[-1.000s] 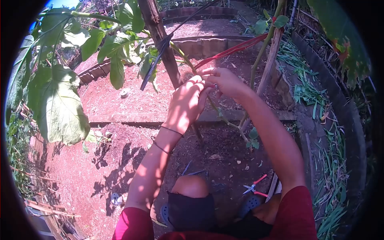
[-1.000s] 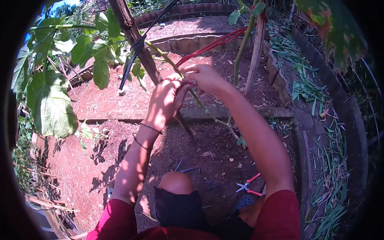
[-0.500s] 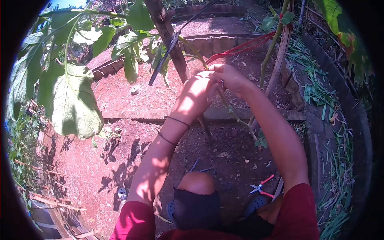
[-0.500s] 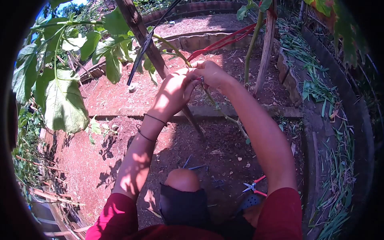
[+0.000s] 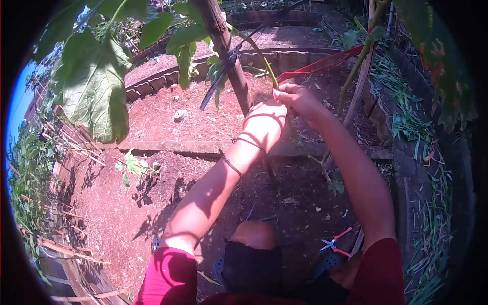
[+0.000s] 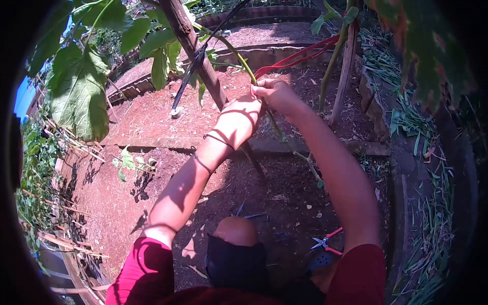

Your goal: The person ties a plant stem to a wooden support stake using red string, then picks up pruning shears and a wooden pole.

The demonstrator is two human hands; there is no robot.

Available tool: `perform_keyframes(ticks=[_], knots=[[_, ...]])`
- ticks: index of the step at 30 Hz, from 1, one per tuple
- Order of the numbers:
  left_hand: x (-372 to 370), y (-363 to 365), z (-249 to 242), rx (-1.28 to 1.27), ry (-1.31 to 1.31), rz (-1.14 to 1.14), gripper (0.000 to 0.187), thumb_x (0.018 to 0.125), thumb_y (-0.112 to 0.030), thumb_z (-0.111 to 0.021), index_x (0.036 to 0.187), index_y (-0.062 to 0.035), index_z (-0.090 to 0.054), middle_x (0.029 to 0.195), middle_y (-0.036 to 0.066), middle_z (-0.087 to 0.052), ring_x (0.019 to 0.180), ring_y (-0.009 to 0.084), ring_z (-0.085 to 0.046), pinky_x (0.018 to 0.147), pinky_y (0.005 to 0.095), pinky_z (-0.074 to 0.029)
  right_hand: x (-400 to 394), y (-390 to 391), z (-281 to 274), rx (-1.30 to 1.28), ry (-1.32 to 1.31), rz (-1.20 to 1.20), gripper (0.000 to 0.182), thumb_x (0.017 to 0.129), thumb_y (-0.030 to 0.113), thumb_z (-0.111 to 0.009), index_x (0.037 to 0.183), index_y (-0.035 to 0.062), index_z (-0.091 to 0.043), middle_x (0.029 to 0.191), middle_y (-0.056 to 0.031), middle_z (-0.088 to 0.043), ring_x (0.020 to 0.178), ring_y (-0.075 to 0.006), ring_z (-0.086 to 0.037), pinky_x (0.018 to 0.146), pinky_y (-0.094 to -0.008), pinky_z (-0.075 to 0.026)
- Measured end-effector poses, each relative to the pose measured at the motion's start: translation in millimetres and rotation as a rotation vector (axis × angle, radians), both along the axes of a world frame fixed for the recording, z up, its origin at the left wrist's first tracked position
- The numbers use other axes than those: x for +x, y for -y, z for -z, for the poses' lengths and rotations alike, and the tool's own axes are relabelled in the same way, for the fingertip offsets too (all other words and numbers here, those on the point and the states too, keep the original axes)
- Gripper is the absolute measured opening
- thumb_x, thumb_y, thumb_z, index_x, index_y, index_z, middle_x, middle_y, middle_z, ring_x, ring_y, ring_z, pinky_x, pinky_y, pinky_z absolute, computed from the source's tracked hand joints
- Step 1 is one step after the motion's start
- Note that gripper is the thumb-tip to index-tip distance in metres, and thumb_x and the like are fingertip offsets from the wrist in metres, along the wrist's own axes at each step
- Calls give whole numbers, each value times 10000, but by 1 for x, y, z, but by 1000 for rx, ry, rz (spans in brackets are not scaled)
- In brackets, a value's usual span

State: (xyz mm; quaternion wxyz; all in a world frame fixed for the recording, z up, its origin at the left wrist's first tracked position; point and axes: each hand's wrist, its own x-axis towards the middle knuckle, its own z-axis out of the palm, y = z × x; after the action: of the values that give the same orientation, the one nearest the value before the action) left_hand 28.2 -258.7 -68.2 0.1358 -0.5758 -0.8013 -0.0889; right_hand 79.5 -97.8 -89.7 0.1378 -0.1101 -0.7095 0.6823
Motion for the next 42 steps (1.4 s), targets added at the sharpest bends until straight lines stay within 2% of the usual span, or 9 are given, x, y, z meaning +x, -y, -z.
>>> perform_keyframes(ticks=[6, 8, 12, 20, 26, 28, 32, 36, 42], knots=[[-1, -8, 5, -74, 102, -64, 134, 889, -45, -560, 930, 19, -670, 907, 205, -686, 879, 351, -714, 784, 443, -577, -2, 3, 0, -1, 9, 62, 153, 1011, 224, -674, 1007, 80, -724, 848, 18, -688, 752, -69, -604, 675, -266, -469], [-1, 1, 14, 162, 21, 68, 133, 882, -46, -571, 905, 15, -687, 911, 207, -694, 861, 352, -720, 766, 441, -582, -2, 4, 0, -15, -21, 14, 155, 1011, 222, -672, 1021, 75, -720, 825, 19, -682, 746, -68, -601, 668, -271, -469], [0, -4, 24, -21, -56, -72, 130, 876, -51, -577, 885, 8, -693, 952, 198, -722, 867, 350, -735, 764, 440, -593, 1, 1, 0, 12, 21, -6, 131, 1027, 247, -650, 1035, 125, -694, 852, 48, -665, 725, -43, -584, 635, -252, -454], [-5, -2, 24, 13, -58, 6, 122, 857, -34, -590, 789, 2, -685, 771, 186, -698, 737, 347, -730, 660, 427, -588, 0, -7, -5, 316, 48, 38, 188, 993, 205, -681, 1098, 58, -731, 1008, -48, -726, 996, -135, -629, 950, -327, -454], [-10, 20, 19, 30, 116, 103, 52, 852, -24, -621, 873, -11, -666, 828, 198, -684, 828, 395, -699, 728, 480, -558, 8, -9, -9, 368, 56, 32, 228, 981, 226, -696, 1125, 53, -732, 1057, -40, -726, 1032, -125, -624, 955, -332, -456], [-18, 31, 21, 171, 261, 293, 69, 879, -55, -633, 936, -19, -648, 889, 191, -688, 865, 390, -688, 760, 473, -549, 9, -11, -4, 330, 18, 16, 233, 983, 234, -695, 1131, 57, -731, 1053, -32, -722, 1020, -122, -623, 944, -328, -457], [-2, 67, -10, 18, 213, 113, 119, 939, -133, -660, 1015, -43, -677, 911, 167, -690, 890, 374, -689, 773, 448, -560, 19, -6, -15, 297, 47, 33, 238, 991, 244, -688, 1146, 67, -727, 1026, -4, -710, 974, -103, -608, 893, -306, -454], [-1, 68, -12, 137, 95, 296, 129, 946, -144, -673, 1037, -61, -714, 947, 152, -710, 863, 365, -707, 764, 416, -587, 12, -7, -7, 267, -45, -36, 219, 999, 225, -672, 1144, 70, -726, 992, 29, -699, 879, -62, -566, 801, -282, -443], [13, 48, -24, 128, 296, 273, 187, 967, -206, -666, 1058, -51, -718, 909, 184, -718, 872, 380, -708, 775, 467, -554, 16, 0, -14, 360, 9, 37, 174, 1004, 186, -647, 1108, 70, -725, 925, 39, -687, 817, -55, -561, 745, -261, -449]])
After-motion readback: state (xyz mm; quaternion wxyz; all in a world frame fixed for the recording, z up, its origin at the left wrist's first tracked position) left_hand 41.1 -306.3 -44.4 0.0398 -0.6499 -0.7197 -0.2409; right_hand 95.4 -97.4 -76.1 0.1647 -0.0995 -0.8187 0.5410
